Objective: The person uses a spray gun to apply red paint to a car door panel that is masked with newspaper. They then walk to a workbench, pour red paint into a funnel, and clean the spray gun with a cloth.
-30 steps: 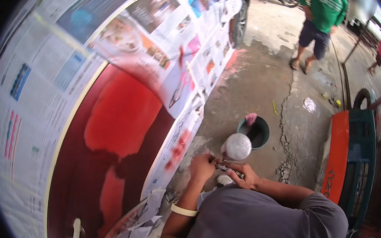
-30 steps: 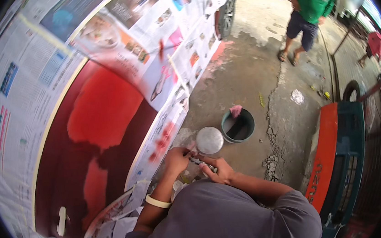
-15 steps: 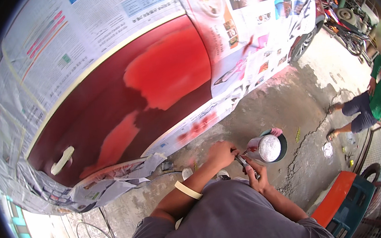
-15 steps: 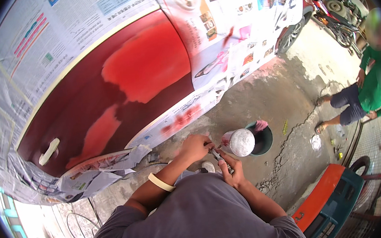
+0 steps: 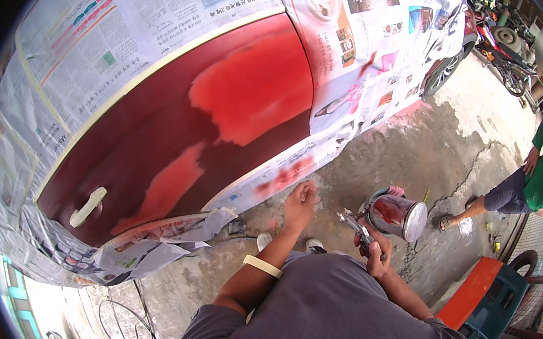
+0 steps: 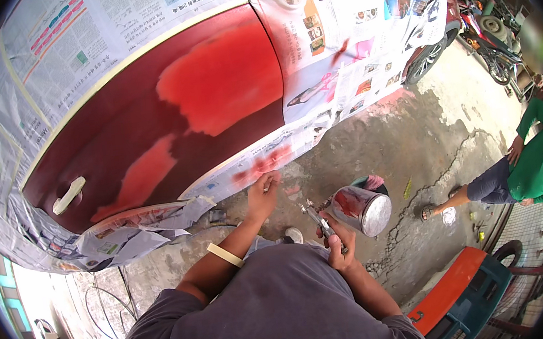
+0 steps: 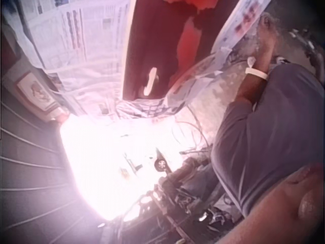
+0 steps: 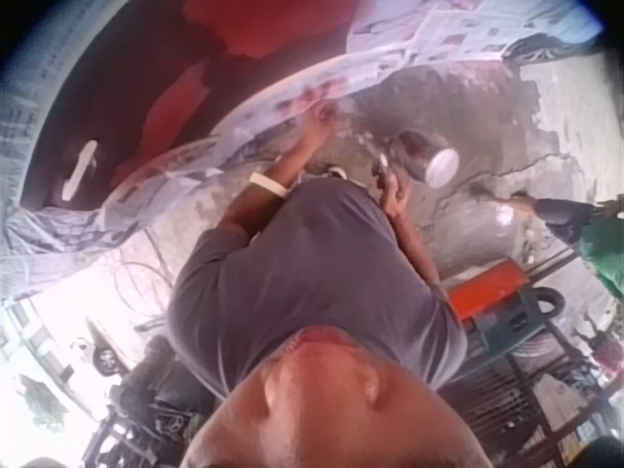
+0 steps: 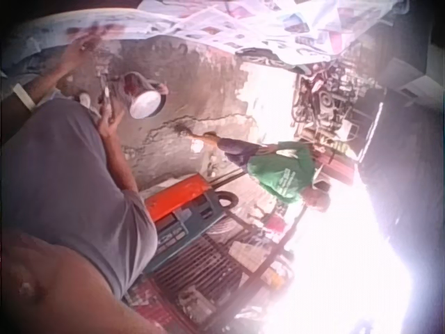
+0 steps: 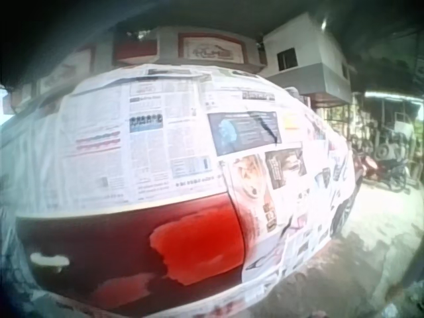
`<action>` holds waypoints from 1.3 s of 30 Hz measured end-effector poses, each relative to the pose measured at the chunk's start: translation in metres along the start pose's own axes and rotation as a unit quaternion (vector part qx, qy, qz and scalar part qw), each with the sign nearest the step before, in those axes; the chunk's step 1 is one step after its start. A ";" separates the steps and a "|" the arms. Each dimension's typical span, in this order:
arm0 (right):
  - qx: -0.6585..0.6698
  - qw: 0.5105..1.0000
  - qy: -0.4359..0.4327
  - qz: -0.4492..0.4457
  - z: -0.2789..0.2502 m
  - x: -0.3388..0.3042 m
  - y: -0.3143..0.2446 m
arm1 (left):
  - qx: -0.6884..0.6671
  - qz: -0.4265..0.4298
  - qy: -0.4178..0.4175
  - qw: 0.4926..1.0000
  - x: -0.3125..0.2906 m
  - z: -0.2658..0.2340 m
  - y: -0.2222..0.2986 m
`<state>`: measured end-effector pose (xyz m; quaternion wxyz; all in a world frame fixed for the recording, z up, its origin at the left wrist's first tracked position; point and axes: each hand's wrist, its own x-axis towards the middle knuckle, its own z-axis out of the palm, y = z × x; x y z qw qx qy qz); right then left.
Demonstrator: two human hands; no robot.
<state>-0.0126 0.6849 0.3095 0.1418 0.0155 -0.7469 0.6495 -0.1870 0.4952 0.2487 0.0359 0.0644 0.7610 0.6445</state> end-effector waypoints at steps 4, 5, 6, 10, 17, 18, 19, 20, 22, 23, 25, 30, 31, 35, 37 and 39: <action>-0.007 1.000 -0.003 -0.016 -0.003 -0.008 -0.002 | -0.122 -0.073 -0.009 0.990 0.002 0.005 -0.009; -0.006 1.000 0.000 -0.010 -0.003 -0.010 -0.003 | -0.144 -0.096 -0.015 0.985 0.003 0.006 -0.006; -0.004 1.000 0.001 -0.002 -0.003 -0.011 -0.003 | -0.152 -0.102 -0.013 0.983 0.002 0.007 -0.004; 0.001 1.000 0.012 0.010 -0.005 -0.014 0.000 | -0.180 -0.117 -0.011 0.977 0.001 0.012 0.006; -0.024 0.999 0.026 0.008 -0.008 -0.020 0.003 | -0.164 -0.122 -0.026 0.979 -0.001 0.017 0.015; -0.025 0.999 0.033 0.007 -0.009 -0.021 0.003 | -0.166 -0.122 -0.029 0.978 -0.002 0.019 0.018; -0.025 0.999 0.039 0.006 -0.008 -0.022 0.004 | -0.167 -0.122 -0.029 0.978 -0.002 0.019 0.020; -0.025 0.999 0.044 0.005 -0.008 -0.022 0.004 | -0.168 -0.121 -0.030 0.978 -0.003 0.019 0.020; -0.026 0.998 0.049 0.001 -0.009 -0.023 0.002 | -0.160 -0.128 -0.031 0.978 -0.003 0.020 0.017; -0.026 0.998 0.051 0.000 -0.009 -0.023 0.001 | -0.156 -0.131 -0.031 0.979 -0.003 0.020 0.015; -0.023 0.999 0.049 -0.001 -0.008 -0.022 -0.001 | -0.145 -0.125 -0.031 0.981 -0.004 0.020 0.014; -0.026 0.999 0.031 -0.017 -0.008 -0.022 0.001 | -0.133 -0.118 -0.025 0.984 -0.005 0.020 0.012; -0.030 0.999 0.025 -0.023 -0.009 -0.020 0.001 | -0.135 -0.120 -0.022 0.983 -0.005 0.020 0.013; -0.030 0.999 0.016 -0.037 -0.008 -0.018 0.001 | -0.142 -0.128 -0.010 0.981 -0.006 0.019 0.016; -0.022 0.999 0.021 -0.032 -0.007 -0.017 0.000 | -0.126 -0.126 -0.023 0.984 -0.005 0.017 0.011; -0.019 0.999 0.024 -0.029 -0.007 -0.017 -0.001 | -0.119 -0.129 -0.031 0.984 -0.005 0.016 0.008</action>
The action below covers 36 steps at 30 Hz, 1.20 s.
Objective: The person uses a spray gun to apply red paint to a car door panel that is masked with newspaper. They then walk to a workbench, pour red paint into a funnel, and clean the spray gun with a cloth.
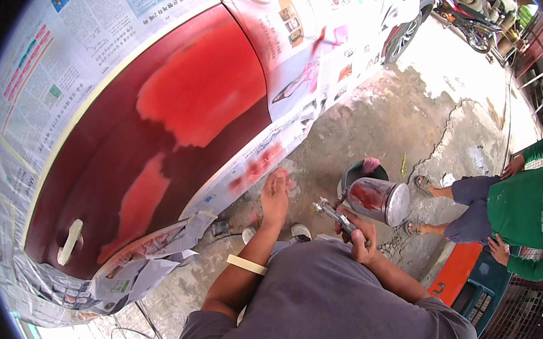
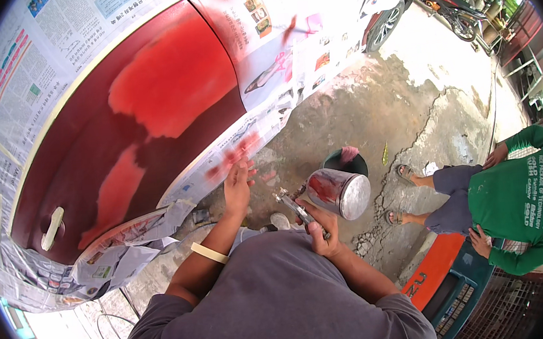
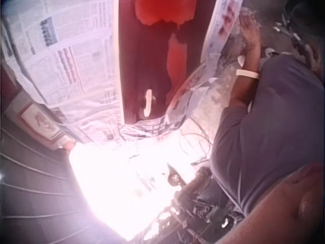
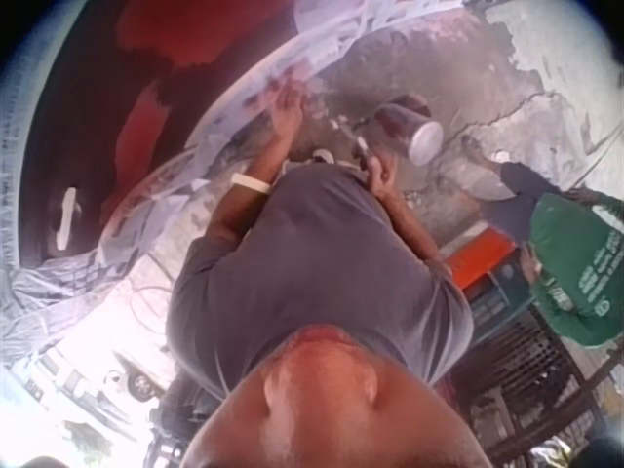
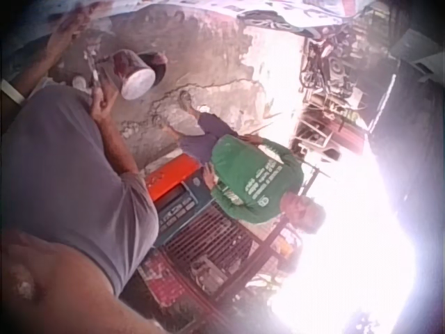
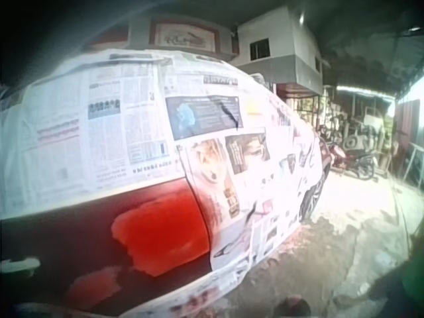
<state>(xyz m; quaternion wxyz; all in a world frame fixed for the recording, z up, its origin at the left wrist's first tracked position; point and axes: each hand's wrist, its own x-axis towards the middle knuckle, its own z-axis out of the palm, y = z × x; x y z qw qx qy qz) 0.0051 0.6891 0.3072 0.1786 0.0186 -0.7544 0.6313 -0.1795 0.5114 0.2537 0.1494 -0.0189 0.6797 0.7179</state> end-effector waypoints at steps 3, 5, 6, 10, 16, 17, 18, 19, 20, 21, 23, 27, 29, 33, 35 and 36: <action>-0.005 1.000 -0.003 -0.003 0.001 0.000 0.001 | -0.003 -0.009 -0.002 1.000 -0.002 0.000 0.002; -0.015 1.000 -0.008 -0.008 0.000 -0.001 0.001 | -0.005 -0.013 -0.005 1.000 -0.002 0.001 0.002; -0.016 1.000 -0.007 -0.008 0.001 -0.001 0.002 | -0.006 -0.014 -0.006 1.000 -0.003 0.002 0.003; -0.017 1.000 -0.002 -0.007 0.001 -0.002 0.002 | -0.009 -0.020 -0.008 1.000 -0.004 0.002 0.003; -0.018 1.000 0.002 -0.005 0.001 -0.004 0.002 | 0.000 -0.019 -0.012 1.000 -0.006 0.001 0.004; -0.016 1.000 0.002 -0.006 0.001 -0.004 0.002 | 0.000 -0.019 -0.010 1.000 -0.007 0.001 0.004; -0.016 1.000 0.000 -0.006 0.001 -0.004 0.002 | -0.005 -0.018 -0.006 1.000 -0.007 0.001 0.004; -0.016 1.000 -0.001 -0.006 0.001 -0.003 0.001 | -0.009 -0.018 -0.001 1.000 -0.007 0.002 0.004; -0.015 1.000 -0.003 -0.006 0.001 -0.003 0.000 | -0.014 -0.018 0.003 1.000 -0.007 0.002 0.004; -0.011 1.000 0.001 -0.004 0.002 -0.003 0.000 | -0.015 -0.018 0.004 1.000 -0.008 0.002 0.004; -0.004 1.000 0.009 0.002 0.002 -0.003 0.000 | -0.016 -0.020 0.005 1.000 -0.008 0.002 0.003; -0.001 1.000 0.010 0.008 0.003 -0.003 -0.001 | -0.016 -0.024 0.000 1.000 -0.009 0.001 0.006; -0.004 1.000 0.007 0.011 0.003 -0.002 -0.004 | -0.011 -0.023 -0.001 1.000 -0.009 0.001 0.008; -0.003 1.000 0.008 0.000 0.003 -0.002 -0.002 | -0.004 -0.020 -0.002 1.000 -0.008 0.000 0.007; -0.004 1.000 0.009 -0.001 0.003 -0.002 -0.002 | -0.003 -0.021 -0.004 1.000 -0.009 0.000 0.006; -0.003 1.000 0.009 0.001 0.003 -0.002 -0.002 | -0.003 -0.018 -0.006 1.000 -0.008 0.000 0.005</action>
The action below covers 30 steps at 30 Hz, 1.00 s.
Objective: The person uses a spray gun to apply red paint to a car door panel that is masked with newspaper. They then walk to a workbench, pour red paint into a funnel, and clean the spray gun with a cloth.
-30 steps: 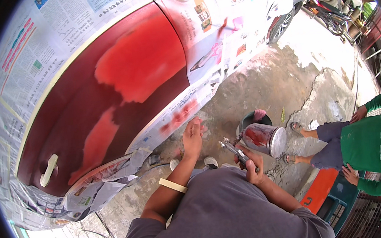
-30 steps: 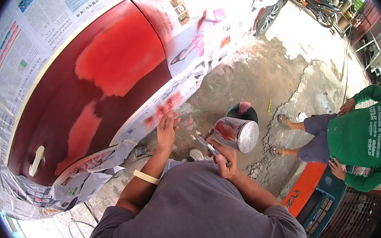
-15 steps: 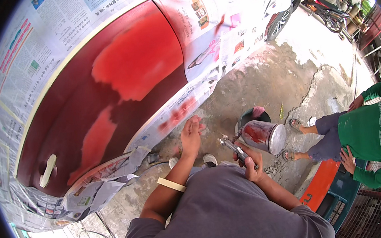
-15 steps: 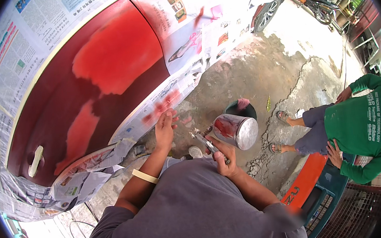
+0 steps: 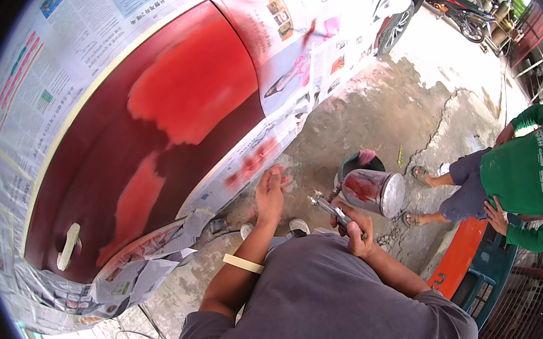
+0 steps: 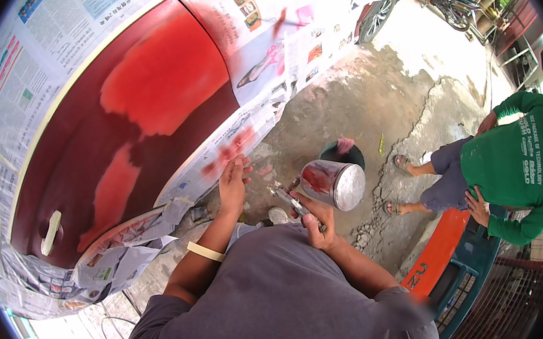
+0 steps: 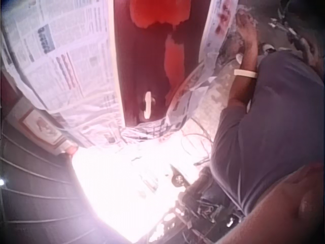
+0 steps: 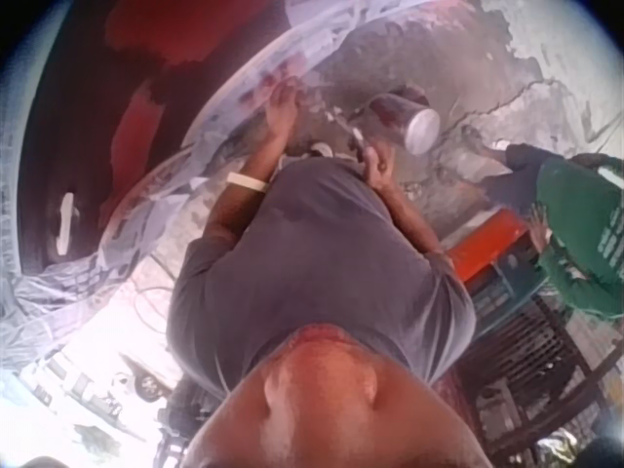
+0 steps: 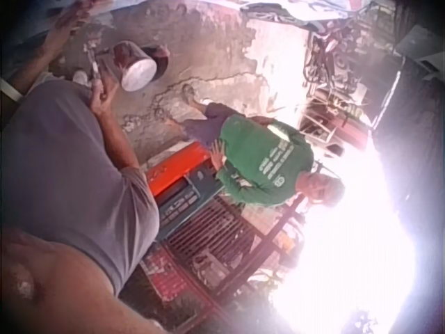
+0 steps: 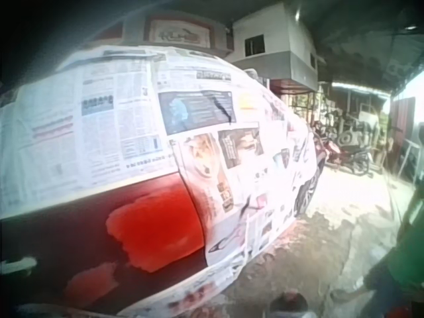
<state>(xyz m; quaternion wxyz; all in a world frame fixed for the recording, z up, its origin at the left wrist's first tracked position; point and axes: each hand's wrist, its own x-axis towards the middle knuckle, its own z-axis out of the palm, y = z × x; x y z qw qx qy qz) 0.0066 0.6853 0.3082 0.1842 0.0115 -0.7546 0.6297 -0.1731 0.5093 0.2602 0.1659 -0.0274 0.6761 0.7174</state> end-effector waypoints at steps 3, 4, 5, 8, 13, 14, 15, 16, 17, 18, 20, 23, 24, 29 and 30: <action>-0.006 1.000 0.001 0.001 0.000 0.000 0.001 | -0.001 0.000 -0.006 1.000 0.000 0.000 -0.003; -0.013 1.000 0.000 -0.006 0.001 0.002 0.001 | -0.003 -0.004 -0.006 1.000 0.001 0.000 -0.002; -0.021 1.000 0.000 -0.012 0.001 0.003 0.002 | -0.005 -0.007 -0.006 1.000 0.001 0.001 -0.002; -0.023 1.000 0.008 -0.007 0.002 0.000 0.004 | 0.002 -0.024 -0.015 1.000 0.001 0.001 0.001; -0.024 1.000 0.011 0.006 0.001 0.002 0.000 | 0.000 -0.019 -0.022 1.000 0.002 0.000 -0.004; -0.024 1.000 0.012 0.011 0.001 0.001 0.000 | 0.000 -0.018 -0.022 1.000 0.002 0.000 -0.004; -0.022 0.999 0.014 0.020 0.001 0.001 0.001 | 0.001 -0.019 -0.021 1.000 0.002 0.000 -0.006; -0.020 0.999 0.015 0.028 0.002 0.001 0.002 | 0.002 -0.019 -0.020 1.000 0.002 -0.001 -0.006; -0.017 0.999 0.017 0.037 0.002 0.000 0.003 | 0.002 -0.020 -0.018 1.000 0.003 -0.001 -0.007; -0.017 0.999 0.017 0.040 0.002 0.000 0.003 | 0.000 -0.022 -0.022 1.000 0.003 0.000 -0.009; -0.013 0.999 0.014 0.044 0.002 0.002 0.002 | -0.004 -0.024 -0.026 0.999 0.004 -0.002 -0.010; 0.009 0.999 0.026 0.045 0.003 0.003 0.001 | -0.008 -0.022 -0.030 0.999 0.005 -0.002 -0.010; 0.009 0.999 0.021 0.047 0.003 0.004 0.001 | -0.009 -0.023 -0.027 0.999 0.004 -0.002 -0.010; 0.011 0.999 0.014 0.045 0.005 0.005 0.005 | -0.020 -0.012 -0.024 0.999 0.003 -0.005 -0.010; 0.011 0.999 0.012 0.047 0.005 0.005 0.005 | -0.021 -0.014 -0.022 0.999 0.003 -0.006 -0.011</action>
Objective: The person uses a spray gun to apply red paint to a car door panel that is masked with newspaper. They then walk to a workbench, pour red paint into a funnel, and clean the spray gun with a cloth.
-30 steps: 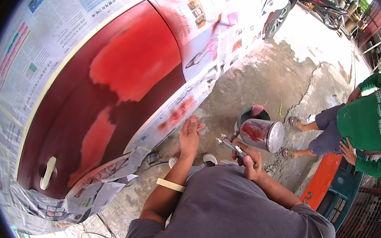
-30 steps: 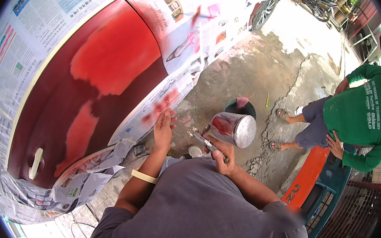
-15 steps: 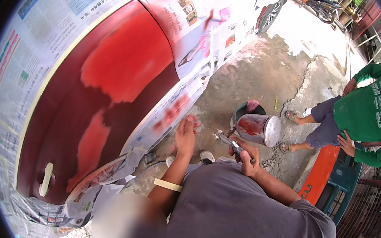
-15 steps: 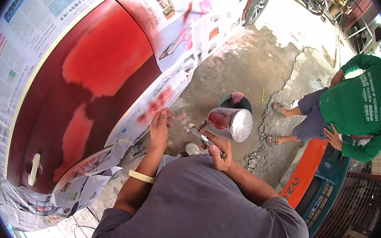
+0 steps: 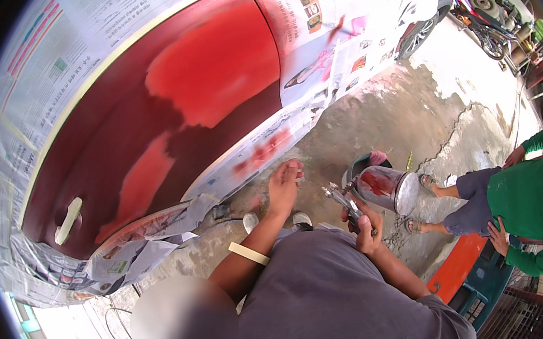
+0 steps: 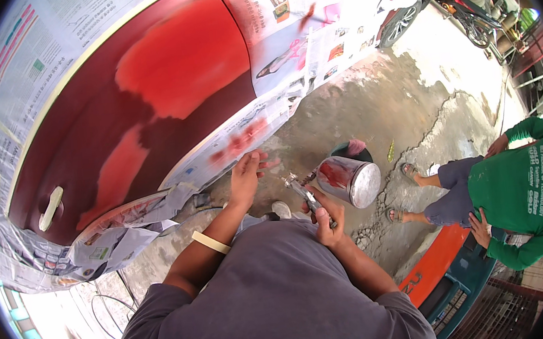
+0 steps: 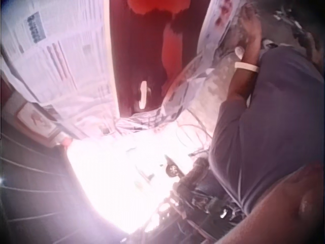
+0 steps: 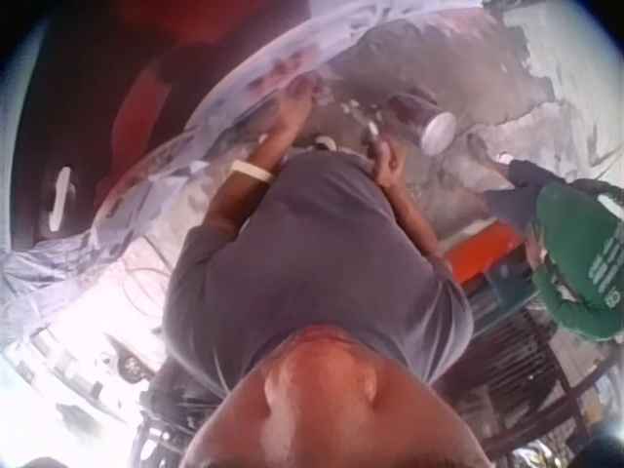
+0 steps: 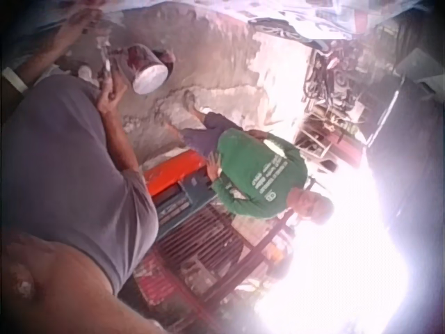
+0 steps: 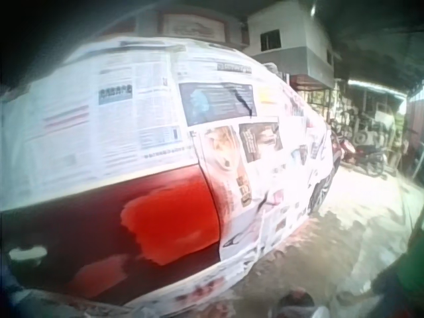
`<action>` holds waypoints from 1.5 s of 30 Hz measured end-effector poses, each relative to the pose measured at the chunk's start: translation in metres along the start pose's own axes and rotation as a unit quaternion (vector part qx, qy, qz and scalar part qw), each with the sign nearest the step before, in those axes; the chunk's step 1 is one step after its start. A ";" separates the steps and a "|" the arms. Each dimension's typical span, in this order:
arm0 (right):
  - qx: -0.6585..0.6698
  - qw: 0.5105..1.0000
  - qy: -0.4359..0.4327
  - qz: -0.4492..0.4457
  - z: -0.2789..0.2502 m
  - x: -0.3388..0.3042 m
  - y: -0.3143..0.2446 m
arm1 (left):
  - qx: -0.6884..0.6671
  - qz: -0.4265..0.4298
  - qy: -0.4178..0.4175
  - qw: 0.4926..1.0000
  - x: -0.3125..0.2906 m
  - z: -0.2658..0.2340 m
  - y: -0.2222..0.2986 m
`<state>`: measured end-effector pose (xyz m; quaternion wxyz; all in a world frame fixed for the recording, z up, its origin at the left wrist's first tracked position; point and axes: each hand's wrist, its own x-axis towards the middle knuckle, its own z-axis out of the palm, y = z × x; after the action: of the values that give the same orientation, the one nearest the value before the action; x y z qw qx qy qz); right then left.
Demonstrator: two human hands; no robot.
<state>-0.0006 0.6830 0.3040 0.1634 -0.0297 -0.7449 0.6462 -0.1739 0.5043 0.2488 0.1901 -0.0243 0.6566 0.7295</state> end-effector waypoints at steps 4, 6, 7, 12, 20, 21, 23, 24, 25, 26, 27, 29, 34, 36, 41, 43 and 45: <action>0.001 1.000 -0.009 0.007 0.000 0.002 -0.002 | -0.002 -0.002 0.004 1.000 -0.001 -0.002 0.004; 0.001 1.000 -0.010 0.006 0.001 0.002 -0.004 | -0.010 0.001 0.005 1.000 -0.001 -0.004 0.004; 0.002 1.000 -0.010 0.004 0.002 0.001 -0.003 | -0.017 0.003 0.004 1.000 -0.001 -0.004 0.003; 0.006 1.000 -0.009 0.006 0.000 0.000 -0.002 | -0.013 0.001 0.011 1.000 -0.002 -0.004 0.010; -0.052 0.997 -0.062 -0.008 -0.021 0.014 -0.012 | 0.025 0.094 -0.007 0.995 -0.010 0.001 0.033; -0.091 0.995 -0.050 -0.003 -0.023 0.015 -0.014 | 0.089 0.164 -0.024 0.982 -0.013 0.005 0.039; -0.158 0.987 -0.040 0.000 -0.019 0.021 -0.016 | 0.216 0.305 -0.040 0.927 -0.025 0.016 0.074; -0.162 0.986 -0.040 0.017 -0.018 0.021 -0.020 | 0.225 0.364 -0.095 0.899 -0.032 0.025 0.092; -0.174 0.983 -0.050 -0.008 -0.019 0.020 -0.016 | 0.264 0.426 -0.151 0.852 -0.036 0.036 0.109; -0.186 0.980 -0.059 -0.032 -0.020 0.018 -0.007 | 0.301 0.482 -0.206 0.797 -0.039 0.045 0.121; -0.196 0.976 -0.071 -0.058 -0.018 0.017 -0.003 | 0.328 0.500 -0.227 0.769 -0.043 0.054 0.130; -0.186 0.976 -0.111 -0.026 -0.015 0.011 -0.004 | 0.381 0.524 -0.258 0.717 -0.047 0.066 0.139; -0.184 0.960 -0.184 0.101 -0.003 0.002 -0.005 | 0.456 0.484 -0.320 0.675 -0.040 0.071 0.134; -0.158 0.968 -0.161 0.113 0.002 -0.005 0.004 | 0.430 0.474 -0.307 0.704 -0.038 0.072 0.125; -0.161 0.961 -0.176 0.138 0.013 0.003 0.008 | 0.406 0.463 -0.239 0.751 -0.033 0.068 0.094; -0.179 0.953 -0.190 0.157 0.014 0.007 0.009 | 0.393 0.479 -0.205 0.758 -0.032 0.065 0.086; -0.188 0.948 -0.196 0.166 0.018 0.009 0.015 | 0.381 0.483 -0.168 0.771 -0.032 0.061 0.082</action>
<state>-0.0165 0.6703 0.2896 -0.1035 -0.0561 -0.8546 0.5058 -0.1570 0.5502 0.3443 -0.0863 0.4930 0.7635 0.4082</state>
